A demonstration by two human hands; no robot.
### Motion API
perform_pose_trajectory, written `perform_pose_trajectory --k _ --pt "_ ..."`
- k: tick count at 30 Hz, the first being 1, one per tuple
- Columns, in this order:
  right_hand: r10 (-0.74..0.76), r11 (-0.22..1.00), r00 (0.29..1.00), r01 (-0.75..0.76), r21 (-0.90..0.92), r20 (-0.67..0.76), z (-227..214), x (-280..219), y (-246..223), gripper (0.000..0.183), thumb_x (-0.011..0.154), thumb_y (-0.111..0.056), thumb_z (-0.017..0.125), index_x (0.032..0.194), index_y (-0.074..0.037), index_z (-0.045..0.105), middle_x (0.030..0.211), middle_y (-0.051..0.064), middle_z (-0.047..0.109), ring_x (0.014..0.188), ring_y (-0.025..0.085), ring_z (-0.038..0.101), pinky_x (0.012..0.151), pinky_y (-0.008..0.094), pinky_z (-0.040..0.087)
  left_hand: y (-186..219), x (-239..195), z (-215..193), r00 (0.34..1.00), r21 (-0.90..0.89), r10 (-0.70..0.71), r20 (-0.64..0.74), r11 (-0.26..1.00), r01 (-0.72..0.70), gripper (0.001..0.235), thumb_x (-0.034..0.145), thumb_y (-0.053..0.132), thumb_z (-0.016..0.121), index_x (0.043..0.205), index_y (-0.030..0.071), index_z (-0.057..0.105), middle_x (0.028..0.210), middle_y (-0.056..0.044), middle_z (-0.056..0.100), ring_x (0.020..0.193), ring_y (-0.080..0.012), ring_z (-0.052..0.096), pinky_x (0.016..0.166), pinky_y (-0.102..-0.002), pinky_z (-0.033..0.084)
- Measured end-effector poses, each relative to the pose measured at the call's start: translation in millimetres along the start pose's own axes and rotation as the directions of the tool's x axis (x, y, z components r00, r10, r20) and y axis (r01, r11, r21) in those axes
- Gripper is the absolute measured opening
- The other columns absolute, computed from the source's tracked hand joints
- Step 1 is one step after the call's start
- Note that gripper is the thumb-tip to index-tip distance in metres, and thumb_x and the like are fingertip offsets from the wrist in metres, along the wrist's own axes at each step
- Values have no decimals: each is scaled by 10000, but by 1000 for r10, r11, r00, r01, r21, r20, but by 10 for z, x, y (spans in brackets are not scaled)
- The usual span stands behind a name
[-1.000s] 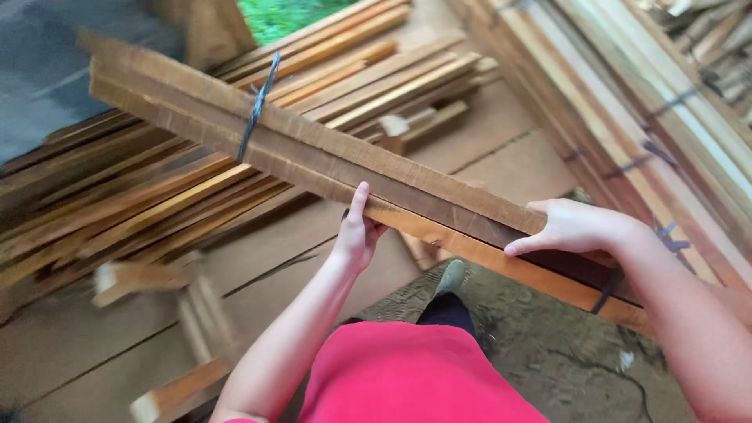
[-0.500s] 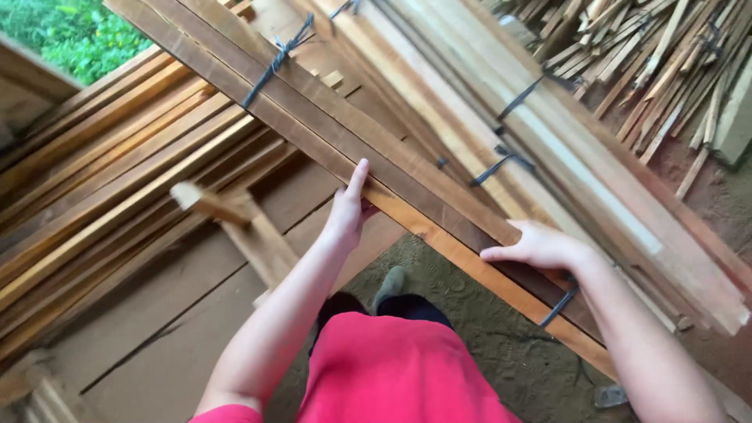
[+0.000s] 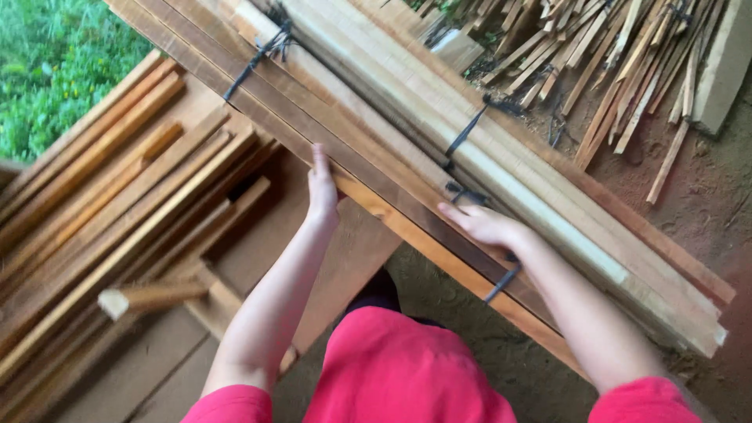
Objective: The person aligns several wooden planks on a workbench, then uses black plastic straps to tie them into a bundle. They wrap the straps around the planks, pull them tight, and secure them with knots. The person repeats this process for another set of planks and moves the finished bundles aside.
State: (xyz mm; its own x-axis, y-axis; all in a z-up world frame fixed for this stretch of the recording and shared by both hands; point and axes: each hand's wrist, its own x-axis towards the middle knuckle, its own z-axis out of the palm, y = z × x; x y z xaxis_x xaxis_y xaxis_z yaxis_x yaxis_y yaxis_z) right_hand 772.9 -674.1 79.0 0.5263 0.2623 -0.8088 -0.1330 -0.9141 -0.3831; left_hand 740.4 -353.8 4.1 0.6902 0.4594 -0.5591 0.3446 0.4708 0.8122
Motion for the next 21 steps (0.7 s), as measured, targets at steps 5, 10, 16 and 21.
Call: perform_pose_trajectory --k 5,10,16,21 --pt "6 999 999 -8 -42 -40 -294 428 -588 977 913 -855 262 1363 -95 679 1458 202 598 1415 344 505 1189 468 390 534 608 269 997 -112 -18 -72 994 10 1081 891 895 338 1657 148 180 1714 -161 145 1561 -339 191 1261 -521 162" --pt "-32 999 989 32 0 -147 -513 835 -830 943 862 -922 383 1316 -165 713 1349 115 690 1346 287 580 1125 432 455 560 1429 360 988 -244 51 -144 966 -86 992 921 836 467 1588 110 359 1612 -187 396 1466 -299 431 1227 -456 368" --pt "-682 731 256 211 -649 -685 139 643 -753 908 845 -786 607 1387 -58 609 1362 153 649 1218 361 616 1025 521 461 -167 1809 382 980 520 133 -147 853 -38 1002 1038 776 354 1630 33 31 1652 -329 210 1550 -414 234 1291 -552 162" --pt "-495 802 564 4 -597 -661 512 775 -311 1281 629 -841 700 1599 -78 358 1583 155 426 1314 349 503 1005 515 427 193 1110 730 945 68 258 -202 966 -249 865 1059 480 643 1635 45 167 1671 -230 257 1552 -333 263 1293 -463 228"
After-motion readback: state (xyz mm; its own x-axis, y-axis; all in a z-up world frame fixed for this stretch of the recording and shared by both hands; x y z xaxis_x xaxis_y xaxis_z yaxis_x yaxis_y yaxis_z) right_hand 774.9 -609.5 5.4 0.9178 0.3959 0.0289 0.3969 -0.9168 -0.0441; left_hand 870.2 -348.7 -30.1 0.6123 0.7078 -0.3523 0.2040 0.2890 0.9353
